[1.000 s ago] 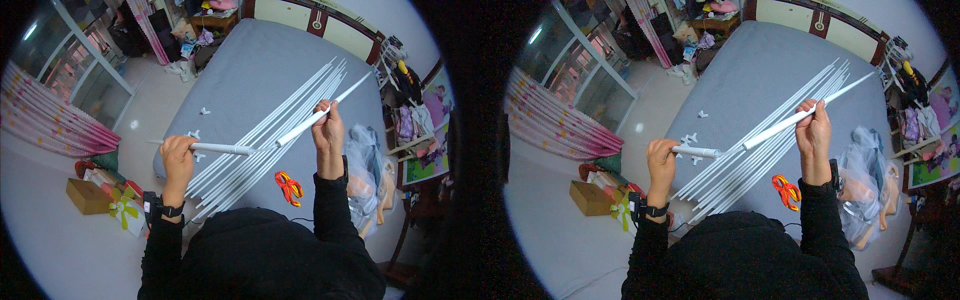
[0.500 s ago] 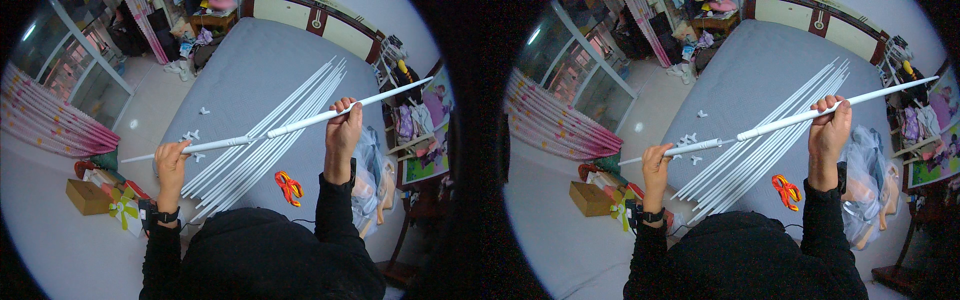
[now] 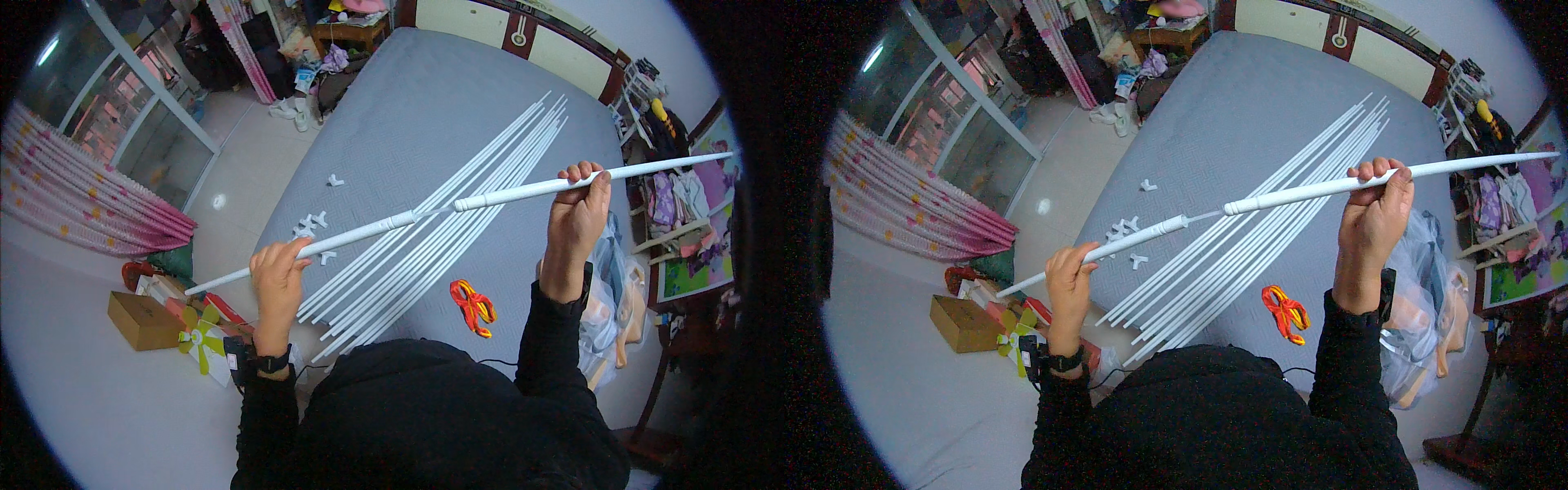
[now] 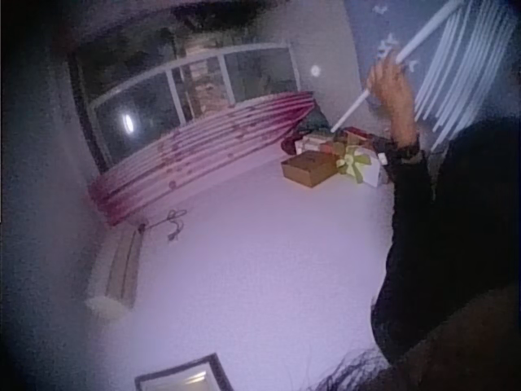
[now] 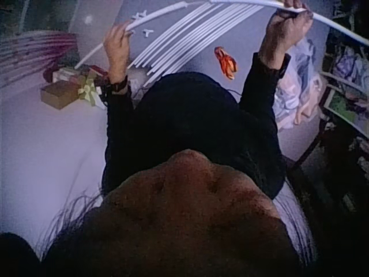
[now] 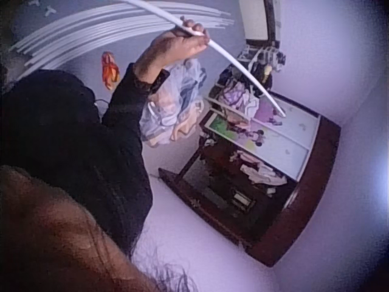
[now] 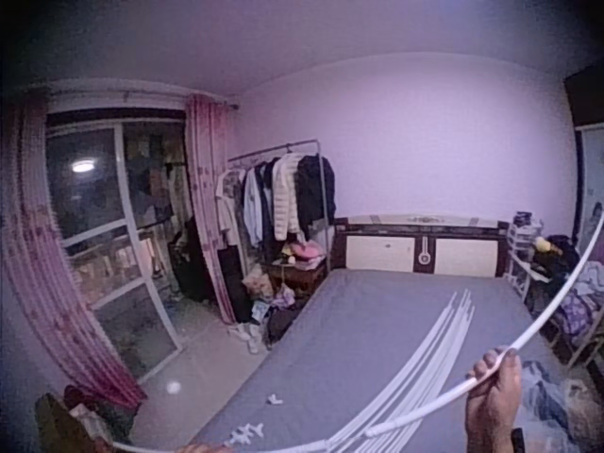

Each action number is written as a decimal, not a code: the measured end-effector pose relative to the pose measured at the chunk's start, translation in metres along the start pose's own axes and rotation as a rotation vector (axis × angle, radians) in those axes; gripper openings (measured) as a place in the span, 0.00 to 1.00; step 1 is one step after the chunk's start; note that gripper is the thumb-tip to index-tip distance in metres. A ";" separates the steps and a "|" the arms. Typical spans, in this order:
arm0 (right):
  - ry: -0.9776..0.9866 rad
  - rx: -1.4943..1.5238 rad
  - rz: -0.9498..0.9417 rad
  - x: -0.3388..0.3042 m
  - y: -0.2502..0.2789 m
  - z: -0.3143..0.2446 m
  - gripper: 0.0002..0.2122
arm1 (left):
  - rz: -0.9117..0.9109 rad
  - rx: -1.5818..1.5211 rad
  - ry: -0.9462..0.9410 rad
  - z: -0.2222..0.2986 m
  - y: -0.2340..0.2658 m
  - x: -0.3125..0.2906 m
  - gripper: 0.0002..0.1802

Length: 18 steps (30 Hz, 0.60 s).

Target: The person assembles white poles by connecting segments together on a bed. They handle multiple pole segments and connectors, aligning and joining them to form longer poles. The person also handles a small white bag and places items on the bed.

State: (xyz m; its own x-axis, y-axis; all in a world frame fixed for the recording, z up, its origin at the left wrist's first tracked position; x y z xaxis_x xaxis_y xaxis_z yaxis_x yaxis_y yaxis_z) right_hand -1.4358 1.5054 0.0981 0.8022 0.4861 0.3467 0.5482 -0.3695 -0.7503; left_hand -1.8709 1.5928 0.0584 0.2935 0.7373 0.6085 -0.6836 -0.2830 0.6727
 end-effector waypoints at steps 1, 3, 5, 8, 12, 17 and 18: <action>0.002 0.004 0.007 -0.001 0.000 0.000 0.10 | -0.008 -0.004 0.008 -0.001 0.000 -0.001 0.12; 0.006 -0.004 -0.011 -0.003 -0.002 -0.001 0.10 | -0.026 -0.011 0.020 -0.002 -0.001 -0.002 0.12; 0.007 0.000 -0.018 -0.003 -0.004 -0.002 0.10 | -0.048 -0.033 0.027 -0.003 -0.003 -0.004 0.13; -0.002 0.004 -0.019 -0.004 -0.005 -0.003 0.10 | -0.040 -0.084 0.026 0.001 0.000 -0.006 0.14; -0.046 0.003 -0.040 -0.010 -0.009 0.008 0.11 | -0.027 -0.027 -0.012 0.015 0.006 -0.005 0.16; -0.089 -0.009 -0.058 -0.017 -0.012 0.021 0.11 | -0.021 -0.012 -0.008 0.026 0.008 -0.003 0.16; -0.089 -0.020 -0.064 -0.017 -0.012 0.021 0.11 | -0.022 -0.013 -0.019 0.028 0.008 -0.003 0.16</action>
State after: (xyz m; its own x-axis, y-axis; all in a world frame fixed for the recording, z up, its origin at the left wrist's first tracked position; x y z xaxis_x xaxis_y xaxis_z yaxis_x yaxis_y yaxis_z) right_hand -1.4610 1.5179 0.0896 0.7416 0.5772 0.3420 0.6033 -0.3508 -0.7162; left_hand -1.8582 1.5714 0.0739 0.3213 0.7316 0.6013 -0.6852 -0.2587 0.6808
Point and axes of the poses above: each hand's wrist, its own x-axis towards the middle knuckle, its own y-axis out of the back of the hand, z = x × y, the point moved 10 cm from there along x, towards the middle knuckle, and after that the axes turned 4 degrees about z, right-handed, at the moved point
